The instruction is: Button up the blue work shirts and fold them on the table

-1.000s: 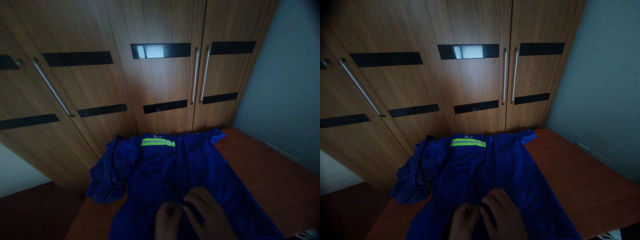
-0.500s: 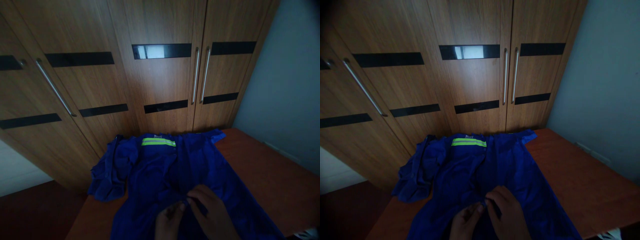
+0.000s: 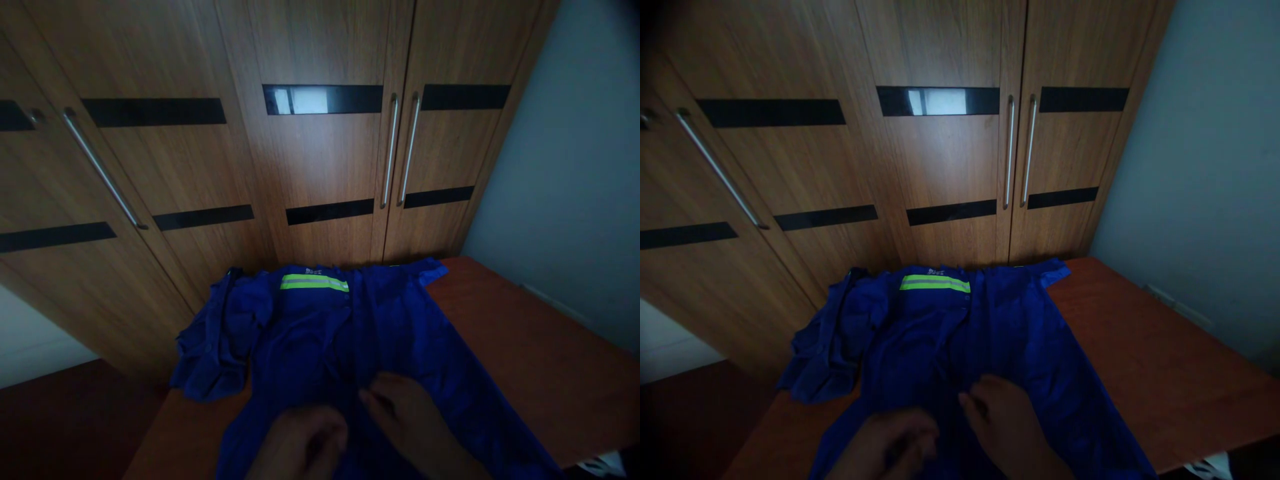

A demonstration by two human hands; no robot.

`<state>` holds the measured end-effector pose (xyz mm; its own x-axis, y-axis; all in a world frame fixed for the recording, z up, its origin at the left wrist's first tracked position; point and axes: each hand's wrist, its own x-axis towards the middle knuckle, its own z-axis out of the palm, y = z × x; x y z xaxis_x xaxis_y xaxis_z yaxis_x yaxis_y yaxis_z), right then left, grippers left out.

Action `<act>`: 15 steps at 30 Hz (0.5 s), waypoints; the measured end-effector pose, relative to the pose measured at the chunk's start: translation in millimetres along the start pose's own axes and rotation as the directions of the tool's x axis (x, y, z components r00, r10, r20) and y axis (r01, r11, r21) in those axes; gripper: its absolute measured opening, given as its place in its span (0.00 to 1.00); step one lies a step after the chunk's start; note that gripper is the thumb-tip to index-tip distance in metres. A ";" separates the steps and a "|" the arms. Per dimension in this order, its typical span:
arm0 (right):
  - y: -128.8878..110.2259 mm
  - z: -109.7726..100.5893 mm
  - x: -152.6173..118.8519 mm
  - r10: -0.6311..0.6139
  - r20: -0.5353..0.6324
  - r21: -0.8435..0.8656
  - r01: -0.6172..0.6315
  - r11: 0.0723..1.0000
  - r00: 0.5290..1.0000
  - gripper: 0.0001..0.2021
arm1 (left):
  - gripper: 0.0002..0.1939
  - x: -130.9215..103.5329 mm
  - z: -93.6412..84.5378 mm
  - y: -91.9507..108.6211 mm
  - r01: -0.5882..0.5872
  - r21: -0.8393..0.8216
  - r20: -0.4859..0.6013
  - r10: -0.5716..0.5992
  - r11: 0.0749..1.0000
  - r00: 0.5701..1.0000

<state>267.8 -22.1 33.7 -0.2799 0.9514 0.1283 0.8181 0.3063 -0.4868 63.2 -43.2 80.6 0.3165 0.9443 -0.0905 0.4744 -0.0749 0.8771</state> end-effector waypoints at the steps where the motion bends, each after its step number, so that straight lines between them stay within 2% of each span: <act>1: -2.2 -1.4 10.8 0.061 -0.054 -0.009 -0.062 0.998 0.997 0.16 | 0.09 12.1 -3.7 3.1 -0.030 0.095 -0.060 0.036 0.995 0.998; 3: -7.0 0.3 33.1 0.147 -0.111 -0.057 -0.153 0.987 0.983 0.14 | 0.10 40.4 -6.9 2.7 -0.038 0.301 -0.162 0.090 0.953 0.983; 5: -10.4 7.8 52.5 0.204 -0.114 -0.134 -0.218 0.967 0.972 0.13 | 0.09 69.0 -4.4 -6.4 0.049 0.465 -0.214 0.059 0.884 0.975; 7: -9.2 18.2 65.8 0.245 -0.080 -0.197 -0.256 0.946 0.966 0.13 | 0.09 92.8 1.1 -20.8 0.142 0.512 -0.262 -0.004 0.847 0.965; 9: -0.7 27.7 72.1 0.274 -0.051 -0.180 -0.278 0.943 0.960 0.11 | 0.05 109.3 5.8 -35.3 0.178 0.456 -0.270 -0.055 0.872 0.961; 11: 14.5 34.1 72.2 0.303 -0.051 -0.021 -0.304 0.952 0.952 0.12 | 0.02 119.1 6.8 -45.8 0.161 0.379 -0.247 -0.068 0.911 0.967; 12: 23.4 36.0 70.6 0.319 -0.058 0.113 -0.311 0.944 0.946 0.13 | 0.04 122.0 5.8 -48.9 0.145 0.343 -0.233 -0.066 0.928 0.970; 13: 32.1 36.9 68.0 0.339 -0.057 0.268 -0.313 0.911 0.939 0.13 | 0.06 124.1 4.0 -50.6 0.131 0.310 -0.225 -0.061 0.942 0.973; 15: 45.8 36.1 60.8 0.387 -0.024 0.567 -0.306 0.764 0.922 0.16 | 0.08 126.5 -0.4 -50.1 0.102 0.227 -0.210 -0.054 0.969 0.976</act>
<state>270.1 48.7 -12.0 0.0705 0.9963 -0.0498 0.4261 -0.0752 -0.9016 79.1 80.1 25.4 0.1111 0.9931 -0.0370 0.6781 -0.0485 0.7333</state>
